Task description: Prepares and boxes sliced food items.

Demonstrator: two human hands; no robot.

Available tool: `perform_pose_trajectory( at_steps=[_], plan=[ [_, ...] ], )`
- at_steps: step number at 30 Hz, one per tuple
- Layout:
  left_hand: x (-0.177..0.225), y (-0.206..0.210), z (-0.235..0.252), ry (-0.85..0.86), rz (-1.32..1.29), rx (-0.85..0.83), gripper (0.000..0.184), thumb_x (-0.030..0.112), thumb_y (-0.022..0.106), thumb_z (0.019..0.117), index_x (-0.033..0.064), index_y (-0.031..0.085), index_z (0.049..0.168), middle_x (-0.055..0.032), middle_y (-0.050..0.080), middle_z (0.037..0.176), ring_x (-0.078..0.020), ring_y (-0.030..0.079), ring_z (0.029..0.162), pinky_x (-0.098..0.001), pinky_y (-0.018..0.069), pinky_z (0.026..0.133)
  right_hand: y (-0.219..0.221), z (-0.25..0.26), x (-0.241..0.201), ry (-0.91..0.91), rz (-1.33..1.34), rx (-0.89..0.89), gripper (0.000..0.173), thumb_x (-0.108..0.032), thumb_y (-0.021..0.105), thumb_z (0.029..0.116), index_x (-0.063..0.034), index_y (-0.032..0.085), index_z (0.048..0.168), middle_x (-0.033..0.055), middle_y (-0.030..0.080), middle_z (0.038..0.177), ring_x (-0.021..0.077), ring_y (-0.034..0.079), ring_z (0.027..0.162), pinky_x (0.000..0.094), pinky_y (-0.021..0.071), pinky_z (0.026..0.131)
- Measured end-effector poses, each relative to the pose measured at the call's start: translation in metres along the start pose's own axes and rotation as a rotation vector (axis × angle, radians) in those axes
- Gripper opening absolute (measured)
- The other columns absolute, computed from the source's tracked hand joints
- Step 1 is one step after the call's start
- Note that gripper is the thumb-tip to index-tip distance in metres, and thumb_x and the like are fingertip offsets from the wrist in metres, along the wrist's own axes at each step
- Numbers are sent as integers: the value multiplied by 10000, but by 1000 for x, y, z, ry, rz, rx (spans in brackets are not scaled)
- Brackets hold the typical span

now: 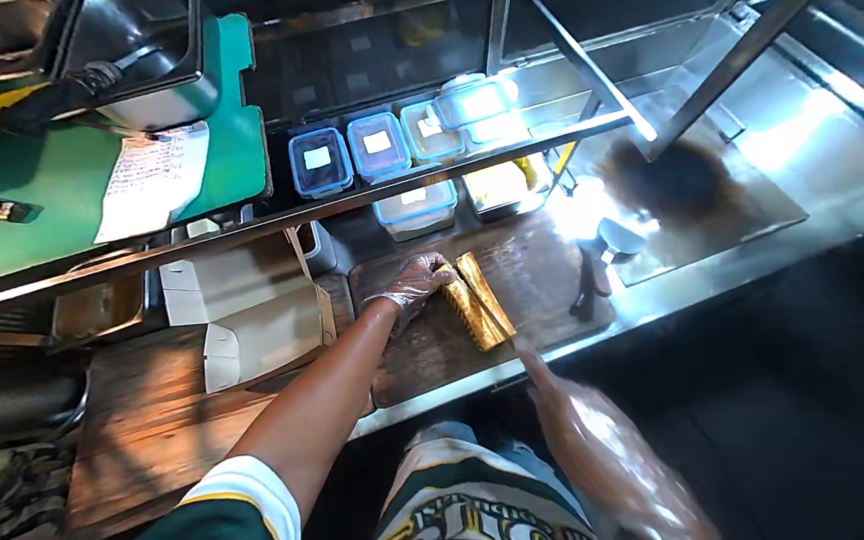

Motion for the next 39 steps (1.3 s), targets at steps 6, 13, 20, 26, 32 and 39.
perform_pose_trajectory(
  at_steps=[6, 13, 20, 26, 32, 39],
  plan=[
    [8, 3, -3, -18, -18, 16, 193, 196, 707, 969, 47, 682, 1089, -112, 696, 995, -191, 663, 929, -421, 540, 880, 19, 46, -12, 47, 24, 20, 626, -263, 429, 1072, -389, 203, 1643, 131, 741, 1049, 334, 715, 1013, 548, 564, 878],
    [52, 7, -24, 293, 405, 152, 690, 255, 741, 879, 207, 495, 1521, -18, 511, 1542, -196, 425, 1461, -458, 343, 1216, 16, -27, 13, 56, -37, 5, 606, -259, 420, 1066, -377, 249, 1635, 126, 737, 1075, 338, 727, 940, 542, 590, 787],
    [66, 73, -43, 578, 660, -138, 629, 325, 583, 913, 243, 500, 1532, -30, 409, 1626, -268, 254, 1554, -547, 150, 1267, 23, -8, 16, 8, -13, 32, 603, -267, 432, 1067, -393, 252, 1628, 124, 742, 1062, 339, 728, 959, 554, 588, 811],
    [59, 72, -50, 582, 661, -104, 606, 372, 543, 951, 232, 492, 1539, -15, 391, 1638, -269, 243, 1558, -556, 140, 1266, 52, 12, 7, 53, -3, 25, 619, -241, 426, 1062, -356, 237, 1640, 145, 719, 1140, 352, 723, 961, 543, 590, 806],
    [57, 72, -47, 551, 692, -148, 638, 383, 560, 939, 233, 471, 1552, -23, 387, 1640, -276, 233, 1562, -574, 135, 1260, 48, -8, 26, 0, 9, 31, 579, -265, 421, 1076, -371, 282, 1627, 127, 737, 1080, 336, 732, 922, 538, 595, 783],
    [86, 39, -65, 650, 656, 50, 586, 373, 570, 970, 186, 515, 1522, -77, 396, 1631, -300, 266, 1550, -554, 177, 1264, 53, -6, 38, -141, 101, 424, 527, -245, 518, 1029, -342, 478, 1545, 112, 742, 961, 283, 724, 723, 495, 607, 637]
  ],
)
Point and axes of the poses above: each hand's wrist, its own z-axis towards the middle knuckle, its own y-axis out of the palm, x = y × z, the point moved 6 cm from there along z, towards the middle knuckle
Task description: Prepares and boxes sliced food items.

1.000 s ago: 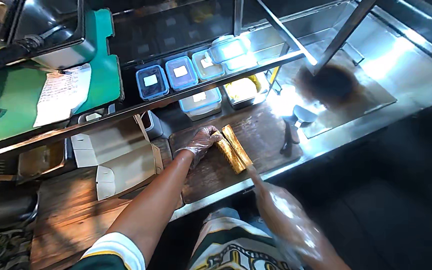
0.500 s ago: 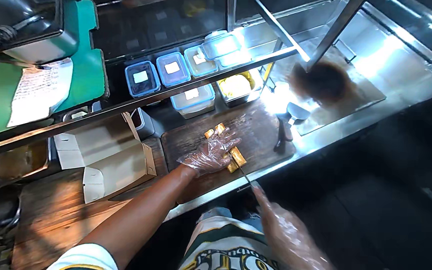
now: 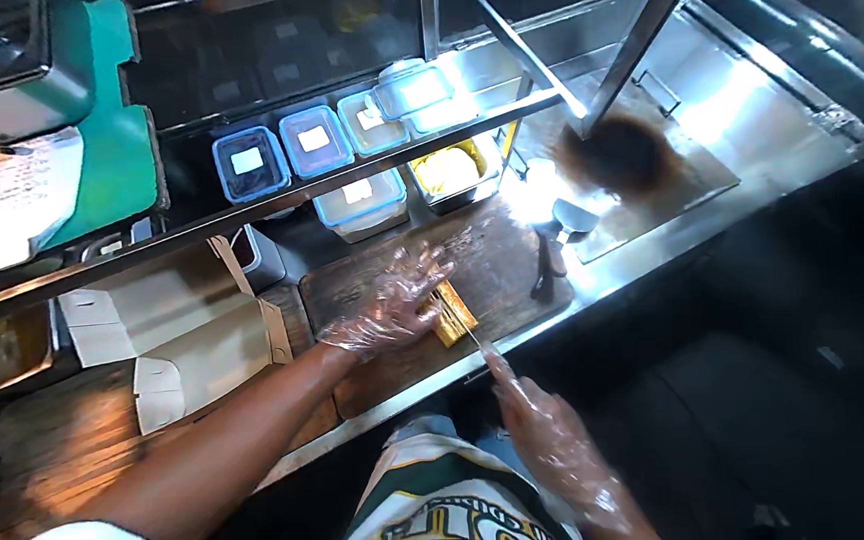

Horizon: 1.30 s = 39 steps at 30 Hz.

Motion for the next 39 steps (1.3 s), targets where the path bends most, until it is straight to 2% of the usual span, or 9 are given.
perform_pose_trajectory(
  at_steps=[3, 7, 11, 15, 18, 23, 26, 29, 39],
  plan=[
    [-12, -39, 4, 75, 43, 47, 632, 328, 630, 898, 193, 531, 1507, -70, 459, 1589, -268, 346, 1517, -500, 262, 1256, -28, -52, 31, -10, 203, 51, 522, -229, 551, 1033, -285, 483, 1547, 67, 747, 1037, 181, 716, 730, 420, 630, 664],
    [-16, 3, 25, 234, 203, -397, 1051, 265, 844, 741, 418, 278, 1614, -112, 153, 1719, -438, 98, 1565, -718, 94, 1203, -18, -73, 72, 130, 359, 104, 566, -218, 559, 1037, -253, 421, 1585, 48, 730, 1235, 124, 737, 841, 376, 639, 779],
    [-6, 36, 61, 331, 226, -612, 953, 197, 846, 643, 452, 493, 1491, -21, 713, 1169, -273, 659, 1083, -558, 505, 936, -11, -61, 76, 143, 393, 152, 545, -234, 555, 1040, -289, 444, 1571, 24, 740, 1207, 90, 729, 839, 339, 632, 792],
    [-36, 40, 60, -172, -220, -932, 553, 227, 875, 808, 143, 640, 1302, -107, 705, 1119, -255, 680, 1017, -520, 544, 919, -9, -74, 82, 154, 478, 226, 533, -228, 580, 1033, -277, 474, 1553, 3, 709, 1300, 84, 735, 894, 332, 635, 811],
    [-73, 43, 18, -532, -519, -732, 576, 218, 849, 827, 130, 617, 1347, -120, 712, 1170, -244, 704, 1019, -475, 578, 920, -3, -90, 92, 165, 533, 276, 533, -215, 583, 1035, -253, 472, 1555, -17, 638, 1426, 72, 722, 1048, 316, 628, 897],
    [-47, 6, -26, -540, -27, -339, 848, 570, 765, 846, 292, 412, 1565, -59, 561, 1487, -300, 555, 1336, -635, 434, 1089, 1, -105, 104, 169, 567, 360, 533, -225, 596, 1028, -264, 485, 1548, 12, 665, 1387, 85, 736, 966, 327, 635, 844],
    [-15, 16, -36, -533, 172, -412, 1147, 529, 868, 731, 372, 186, 1640, -69, 423, 1587, -337, 528, 1349, -634, 488, 1020, 4, -97, 111, 121, 508, 338, 503, -255, 575, 1038, -249, 504, 1536, 29, 721, 1274, 95, 737, 957, 336, 629, 853],
    [-13, 22, -37, -569, 202, -390, 1163, 314, 882, 729, 412, 160, 1636, -125, 540, 1465, -375, 600, 1241, -651, 512, 956, -3, -88, 115, -15, 441, 316, 509, -239, 560, 1034, -292, 499, 1537, 10, 740, 1216, 101, 737, 959, 336, 628, 847],
    [-33, 10, -68, -636, 271, -416, 1182, 404, 886, 704, 417, 158, 1636, -106, 584, 1452, -375, 629, 1212, -654, 505, 962, 6, -94, 157, -103, 463, 237, 540, -240, 546, 1042, -319, 447, 1567, -2, 705, 1312, 99, 732, 1018, 342, 620, 898]
  ],
)
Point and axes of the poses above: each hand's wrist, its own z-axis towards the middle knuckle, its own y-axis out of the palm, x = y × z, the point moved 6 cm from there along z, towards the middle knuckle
